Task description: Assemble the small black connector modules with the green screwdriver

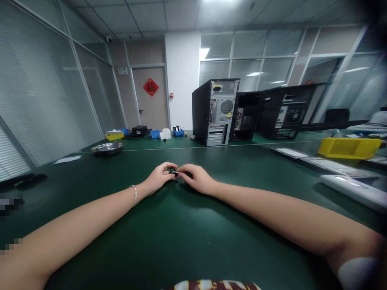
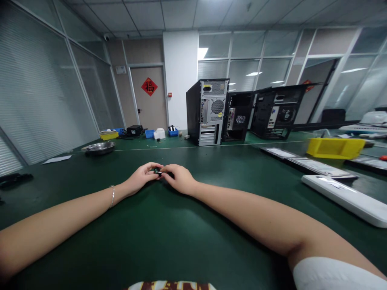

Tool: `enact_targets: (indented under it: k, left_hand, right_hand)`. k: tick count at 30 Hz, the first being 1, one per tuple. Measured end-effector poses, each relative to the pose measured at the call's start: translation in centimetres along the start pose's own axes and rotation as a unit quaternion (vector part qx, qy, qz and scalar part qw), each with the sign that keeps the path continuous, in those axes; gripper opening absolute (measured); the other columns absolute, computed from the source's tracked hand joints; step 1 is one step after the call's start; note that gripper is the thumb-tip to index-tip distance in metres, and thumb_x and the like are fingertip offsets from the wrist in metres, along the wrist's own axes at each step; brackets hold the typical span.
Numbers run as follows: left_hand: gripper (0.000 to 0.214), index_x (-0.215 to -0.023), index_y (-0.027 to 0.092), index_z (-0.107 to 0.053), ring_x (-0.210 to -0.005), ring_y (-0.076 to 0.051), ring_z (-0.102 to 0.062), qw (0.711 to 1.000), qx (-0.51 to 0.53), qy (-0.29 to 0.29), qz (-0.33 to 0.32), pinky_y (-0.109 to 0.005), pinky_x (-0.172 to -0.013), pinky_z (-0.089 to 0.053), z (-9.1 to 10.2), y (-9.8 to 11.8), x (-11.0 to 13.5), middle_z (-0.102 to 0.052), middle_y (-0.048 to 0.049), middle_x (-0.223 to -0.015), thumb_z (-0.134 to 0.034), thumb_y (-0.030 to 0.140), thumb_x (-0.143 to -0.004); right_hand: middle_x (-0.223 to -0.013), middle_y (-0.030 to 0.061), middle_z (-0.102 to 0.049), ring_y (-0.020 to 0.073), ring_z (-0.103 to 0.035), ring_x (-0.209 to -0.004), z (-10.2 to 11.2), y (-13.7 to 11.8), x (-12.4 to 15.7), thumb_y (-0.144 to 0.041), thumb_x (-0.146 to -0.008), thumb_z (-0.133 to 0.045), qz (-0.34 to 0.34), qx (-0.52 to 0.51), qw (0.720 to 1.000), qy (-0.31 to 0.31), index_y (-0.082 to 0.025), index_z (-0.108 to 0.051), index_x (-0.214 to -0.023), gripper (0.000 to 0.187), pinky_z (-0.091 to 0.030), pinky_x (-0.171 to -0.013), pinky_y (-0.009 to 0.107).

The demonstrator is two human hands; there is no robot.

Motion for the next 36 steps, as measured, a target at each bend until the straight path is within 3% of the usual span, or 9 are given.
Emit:
enact_targets:
  k: [3,6,9,14,17,25,36]
  left_hand:
    - [0.041,-0.116,0.013,-0.064,-0.090,-0.020,-0.067,0.999,-0.035,-0.008,0.009,-0.037,-0.091,-0.048,0.0,0.1,0.1,-0.071,-0.0036,-0.088,-0.071,0.016,-0.075]
    - [0.047,-0.122,0.013,-0.063,-0.100,-0.022,-0.065,1.000,-0.030,-0.005,0.004,-0.038,-0.096,-0.046,0.0,0.2,0.0,-0.070,-0.0095,-0.110,-0.071,0.017,-0.075]
    - [0.053,-0.127,0.015,-0.060,-0.097,-0.022,-0.066,1.000,0.003,-0.015,0.001,-0.040,-0.092,-0.049,-0.2,0.1,0.0,-0.066,-0.0119,-0.123,-0.072,0.020,-0.076]
    - [0.040,-0.112,0.014,-0.065,-0.096,-0.022,-0.067,1.000,0.002,-0.027,-0.010,-0.040,-0.095,-0.048,-0.3,0.2,0.0,-0.071,-0.0093,-0.107,-0.076,0.022,-0.074]
    - [0.043,-0.116,0.015,-0.065,-0.099,-0.024,-0.066,0.999,-0.036,-0.016,-0.020,-0.041,-0.096,-0.047,-0.1,0.3,0.1,-0.072,-0.0083,-0.100,-0.077,0.026,-0.076]
    - [0.034,-0.115,0.016,-0.069,-0.099,-0.022,-0.068,0.998,-0.032,-0.007,-0.051,-0.040,-0.095,-0.051,-0.1,0.6,0.0,-0.071,-0.0104,-0.117,-0.070,0.028,-0.083]
    - [0.022,-0.105,0.016,-0.070,-0.105,-0.023,-0.064,0.993,-0.080,0.004,-0.089,-0.040,-0.098,-0.049,-0.1,1.2,0.1,-0.071,-0.0088,-0.111,-0.063,0.023,-0.086]
  right_hand:
    - [-0.099,0.0069,-0.074,0.0195,-0.067,-0.092,0.0,0.0,0.0,-0.021,-0.095,-0.055,-0.001,0.011,1.000,0.001,-0.019,-0.072,-0.104,0.019,-0.050,-0.085,0.031]
    - [-0.100,0.0068,-0.074,0.0195,-0.067,-0.092,0.0,0.2,0.0,-0.021,-0.094,-0.056,-0.008,0.011,1.000,0.004,-0.020,-0.072,-0.103,0.018,-0.050,-0.085,0.031]
    - [-0.103,0.0066,-0.074,0.0196,-0.067,-0.095,-0.1,0.4,0.0,-0.021,-0.094,-0.056,-0.010,0.010,1.000,0.008,-0.020,-0.072,-0.101,0.017,-0.050,-0.087,0.031]
    - [-0.101,0.0068,-0.074,0.0196,-0.067,-0.094,-0.1,0.3,0.0,-0.022,-0.095,-0.056,-0.008,0.014,1.000,0.003,-0.019,-0.072,-0.101,0.017,-0.049,-0.086,0.031]
    - [-0.098,0.0066,-0.074,0.0189,-0.066,-0.092,0.0,0.2,-0.1,-0.023,-0.096,-0.054,-0.017,0.019,1.000,-0.002,-0.019,-0.072,-0.099,0.019,-0.048,-0.084,0.030]
    - [-0.088,0.0037,-0.071,0.0171,-0.061,-0.079,0.3,0.8,-0.1,-0.027,-0.097,-0.053,-0.090,0.089,0.992,0.005,-0.021,-0.072,-0.091,0.021,-0.040,-0.068,0.026]
    - [-0.088,0.0034,-0.070,0.0164,-0.059,-0.078,0.4,0.8,0.0,-0.029,-0.096,-0.052,-0.102,0.098,0.990,0.005,-0.021,-0.073,-0.093,0.022,-0.038,-0.066,0.025]
Point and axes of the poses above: each hand's wrist, its own x-axis away from the middle knuckle, its own z-axis out of the back of the hand, y = z × x, the point moved 6 cm from there along -x, towards the middle knuckle
